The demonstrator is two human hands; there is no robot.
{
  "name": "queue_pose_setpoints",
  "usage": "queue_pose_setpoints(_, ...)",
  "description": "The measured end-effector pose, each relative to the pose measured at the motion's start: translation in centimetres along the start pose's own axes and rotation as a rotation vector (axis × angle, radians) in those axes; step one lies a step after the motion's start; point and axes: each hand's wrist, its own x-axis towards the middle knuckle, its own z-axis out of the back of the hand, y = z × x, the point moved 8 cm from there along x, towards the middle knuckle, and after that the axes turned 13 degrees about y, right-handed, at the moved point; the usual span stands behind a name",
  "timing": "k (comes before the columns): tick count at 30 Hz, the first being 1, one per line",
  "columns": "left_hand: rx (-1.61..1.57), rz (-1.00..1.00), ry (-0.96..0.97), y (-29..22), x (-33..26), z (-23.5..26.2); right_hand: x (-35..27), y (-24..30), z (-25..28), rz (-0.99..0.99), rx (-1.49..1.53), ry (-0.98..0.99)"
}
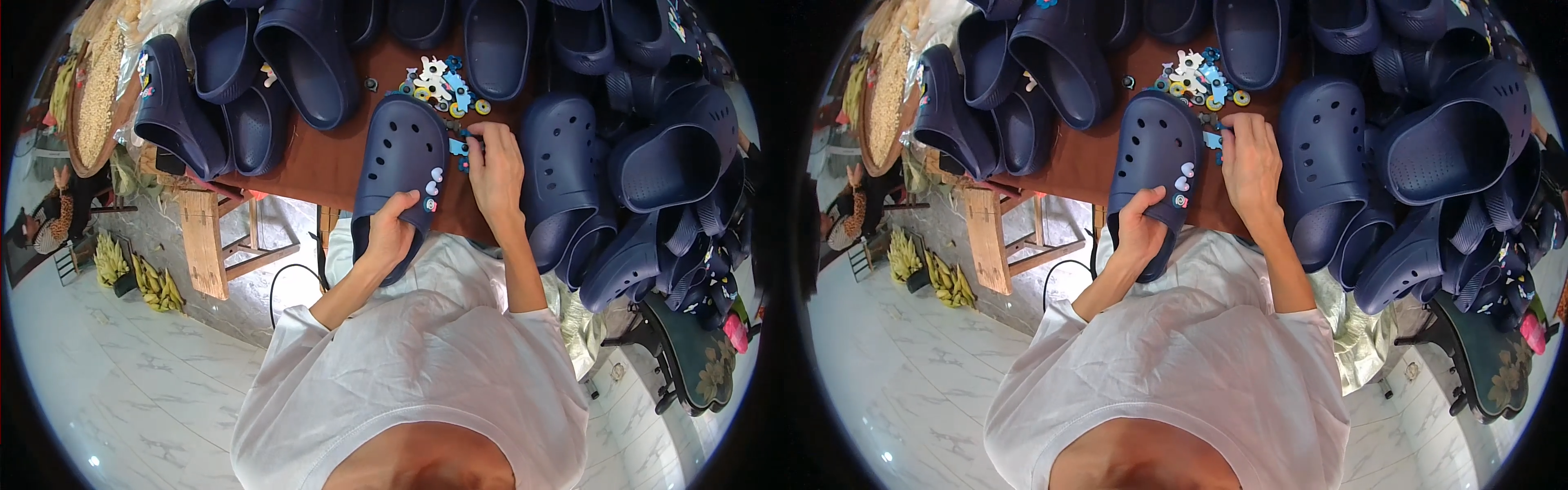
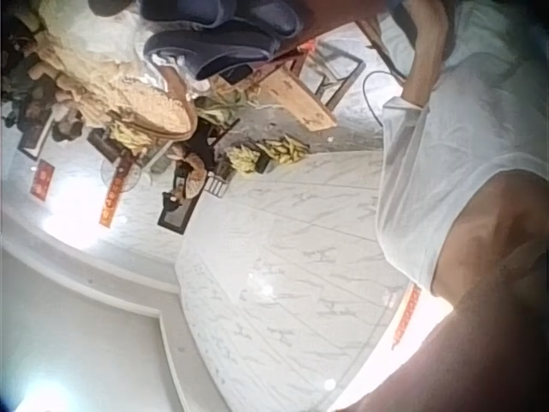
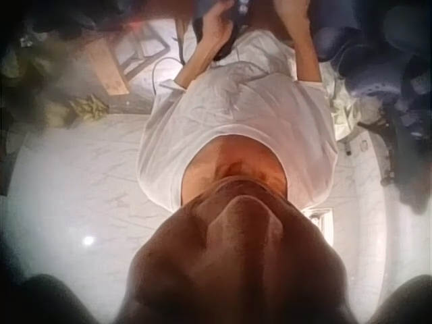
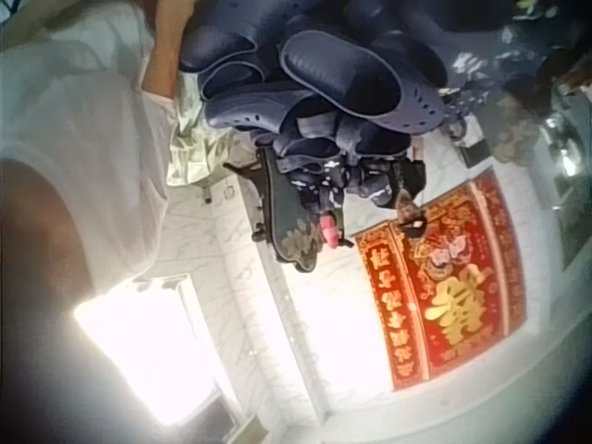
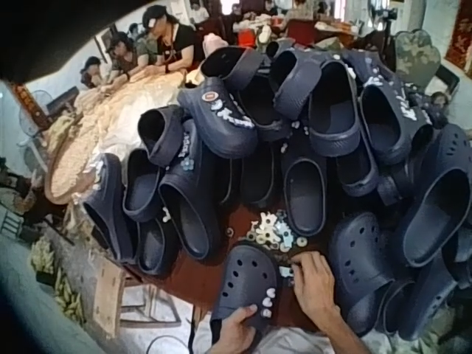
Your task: Attaching decorative charms to navy blue clogs in a workshop setting.
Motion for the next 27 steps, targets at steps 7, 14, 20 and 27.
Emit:
queue_pose_setpoints(7,0.001,-0.015,-0.007,0.0,-0.3,-0.5,-1.2,3.2,0.6,0.119,0.361,-0.044)
queue_pose_setpoints(14,-0.017,-0.006,0.004,0.3,-0.5,-1.0,-2.3,4.6,0.6,0.219,0.267,-0.066)
queue_pose_setpoints(20,0.139,-0.035,0.014,0.5,-1.6,-1.2,-2.3,0.6,-1.4,-0.079,0.928,0.12)
queue_pose_setpoints(27,0.4,0.003,-0.002,0.3,-2.9,-2.0,-3.0,-1.8,-2.9,-0.215,1.151,0.4)
